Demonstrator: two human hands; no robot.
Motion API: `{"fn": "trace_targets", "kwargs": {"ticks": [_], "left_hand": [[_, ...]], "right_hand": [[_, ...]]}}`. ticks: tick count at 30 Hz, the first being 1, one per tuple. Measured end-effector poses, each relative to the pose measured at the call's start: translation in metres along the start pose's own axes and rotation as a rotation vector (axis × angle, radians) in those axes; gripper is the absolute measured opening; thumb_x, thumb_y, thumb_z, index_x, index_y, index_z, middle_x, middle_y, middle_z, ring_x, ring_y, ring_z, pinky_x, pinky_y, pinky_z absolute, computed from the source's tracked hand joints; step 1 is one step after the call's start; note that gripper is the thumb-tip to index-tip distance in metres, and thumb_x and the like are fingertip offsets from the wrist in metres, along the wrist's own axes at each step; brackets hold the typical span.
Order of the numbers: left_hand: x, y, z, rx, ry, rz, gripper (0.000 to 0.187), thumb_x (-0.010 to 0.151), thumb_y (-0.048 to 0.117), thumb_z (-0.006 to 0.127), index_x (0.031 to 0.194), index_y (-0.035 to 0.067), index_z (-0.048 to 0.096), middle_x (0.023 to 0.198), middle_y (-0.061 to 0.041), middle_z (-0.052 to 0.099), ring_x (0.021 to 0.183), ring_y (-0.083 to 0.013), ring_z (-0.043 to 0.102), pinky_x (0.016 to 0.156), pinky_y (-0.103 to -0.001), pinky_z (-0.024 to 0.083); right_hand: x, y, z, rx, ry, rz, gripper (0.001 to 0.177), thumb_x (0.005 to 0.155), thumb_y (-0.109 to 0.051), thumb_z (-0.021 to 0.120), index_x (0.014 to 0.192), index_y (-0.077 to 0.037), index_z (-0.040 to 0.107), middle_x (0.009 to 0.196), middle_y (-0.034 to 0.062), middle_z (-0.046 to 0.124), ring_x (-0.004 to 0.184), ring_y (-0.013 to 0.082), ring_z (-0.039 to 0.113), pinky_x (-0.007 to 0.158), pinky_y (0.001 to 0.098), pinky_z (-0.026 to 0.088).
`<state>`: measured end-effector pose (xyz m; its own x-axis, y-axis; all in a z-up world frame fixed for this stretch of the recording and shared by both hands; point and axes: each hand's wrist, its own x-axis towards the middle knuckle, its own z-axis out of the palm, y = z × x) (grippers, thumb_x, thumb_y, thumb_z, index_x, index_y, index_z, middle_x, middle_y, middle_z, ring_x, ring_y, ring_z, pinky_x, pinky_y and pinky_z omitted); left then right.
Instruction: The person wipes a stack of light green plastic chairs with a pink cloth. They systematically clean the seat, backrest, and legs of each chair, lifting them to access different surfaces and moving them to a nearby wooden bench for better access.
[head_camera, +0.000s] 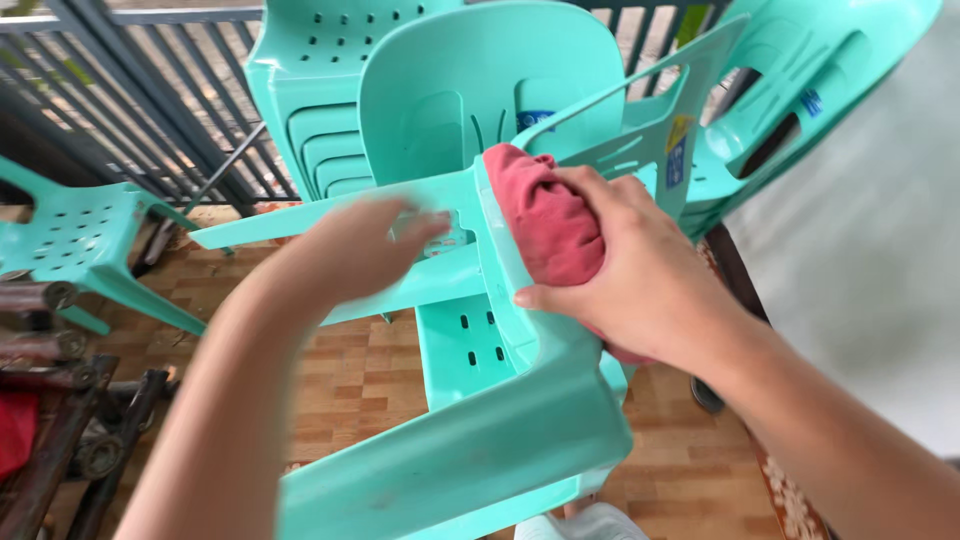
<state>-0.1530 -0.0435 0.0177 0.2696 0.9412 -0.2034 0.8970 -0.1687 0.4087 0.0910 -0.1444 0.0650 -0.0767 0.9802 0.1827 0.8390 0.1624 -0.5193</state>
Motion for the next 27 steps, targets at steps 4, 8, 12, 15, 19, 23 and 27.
{"fn": "trace_targets", "kwargs": {"ticks": [4, 8, 12, 15, 19, 23, 27], "left_hand": [[-0.135, 0.004, 0.026, -0.115, -0.083, 0.078, 0.028, 0.1, 0.048, 0.067, 0.105, 0.023, 0.081, 0.084, -0.009, 0.078, 0.082, -0.0343, 0.073, 0.072, -0.045, 0.056], [-0.162, 0.013, 0.059, 0.13, 0.357, 0.143, 0.046, 0.1, 0.053, 0.061, 0.071, 0.018, 0.062, 0.058, -0.006, 0.062, 0.054, -0.0311, 0.065, 0.052, -0.046, 0.05], [-0.163, 0.01, 0.064, 0.09, 0.543, 0.449, 0.051, 0.093, 0.057, 0.067, 0.067, 0.013, 0.061, 0.056, -0.005, 0.063, 0.054, -0.0307, 0.064, 0.048, -0.044, 0.048], [-0.16, 0.013, 0.063, 0.148, 0.482, 0.482, 0.041, 0.091, 0.047, 0.067, 0.069, 0.013, 0.063, 0.054, -0.005, 0.064, 0.052, -0.0287, 0.066, 0.046, -0.043, 0.048], [-0.167, 0.024, 0.067, 0.116, 0.55, 0.352, 0.041, 0.089, 0.048, 0.069, 0.067, 0.014, 0.067, 0.057, -0.006, 0.066, 0.051, -0.0297, 0.066, 0.046, -0.044, 0.049], [-0.173, 0.032, 0.073, 0.097, 0.652, 0.229, 0.04, 0.081, 0.052, 0.074, 0.064, 0.016, 0.074, 0.06, -0.007, 0.069, 0.051, -0.0316, 0.067, 0.047, -0.047, 0.05], [-0.176, 0.034, 0.08, 0.112, 0.694, 0.177, 0.04, 0.08, 0.057, 0.076, 0.066, 0.019, 0.077, 0.058, -0.008, 0.069, 0.051, -0.0315, 0.067, 0.048, -0.046, 0.05]], "right_hand": [[-0.003, 0.002, 0.006, -0.122, -0.001, 0.027, 0.104, 0.06, -0.051, 0.09, 0.148, -0.02, 0.044, 0.129, 0.0156, 0.052, 0.114, 0.0373, 0.06, 0.095, 0.0463, 0.05], [0.005, -0.019, 0.016, -0.371, -0.001, -0.156, 0.079, 0.07, -0.059, 0.082, 0.14, -0.027, 0.064, 0.127, 0.0174, 0.058, 0.109, 0.04, 0.063, 0.092, 0.0495, 0.05], [0.08, -0.016, 0.039, -0.542, 0.048, -0.169, 0.057, 0.084, -0.063, 0.072, 0.127, -0.026, 0.075, 0.115, 0.0214, 0.065, 0.106, 0.0448, 0.063, 0.088, 0.0523, 0.052], [0.151, -0.018, 0.054, -0.697, -0.003, -0.09, 0.053, 0.08, -0.057, 0.074, 0.113, -0.016, 0.08, 0.115, 0.0224, 0.071, 0.107, 0.0437, 0.066, 0.089, 0.0539, 0.053], [0.183, -0.04, 0.074, -0.964, -0.149, 0.0, 0.051, 0.07, -0.048, 0.077, 0.103, -0.009, 0.078, 0.104, 0.0225, 0.071, 0.095, 0.0449, 0.067, 0.076, 0.0591, 0.054], [0.117, -0.028, 0.047, -0.691, -0.084, -0.269, 0.042, 0.073, -0.046, 0.075, 0.104, -0.018, 0.08, 0.101, 0.0185, 0.074, 0.095, 0.0414, 0.069, 0.084, 0.054, 0.054], [0.009, -0.013, 0.009, -0.468, 0.034, -0.456, 0.047, 0.076, -0.047, 0.08, 0.112, -0.016, 0.079, 0.104, 0.0189, 0.07, 0.094, 0.0413, 0.068, 0.086, 0.0509, 0.054]]}}
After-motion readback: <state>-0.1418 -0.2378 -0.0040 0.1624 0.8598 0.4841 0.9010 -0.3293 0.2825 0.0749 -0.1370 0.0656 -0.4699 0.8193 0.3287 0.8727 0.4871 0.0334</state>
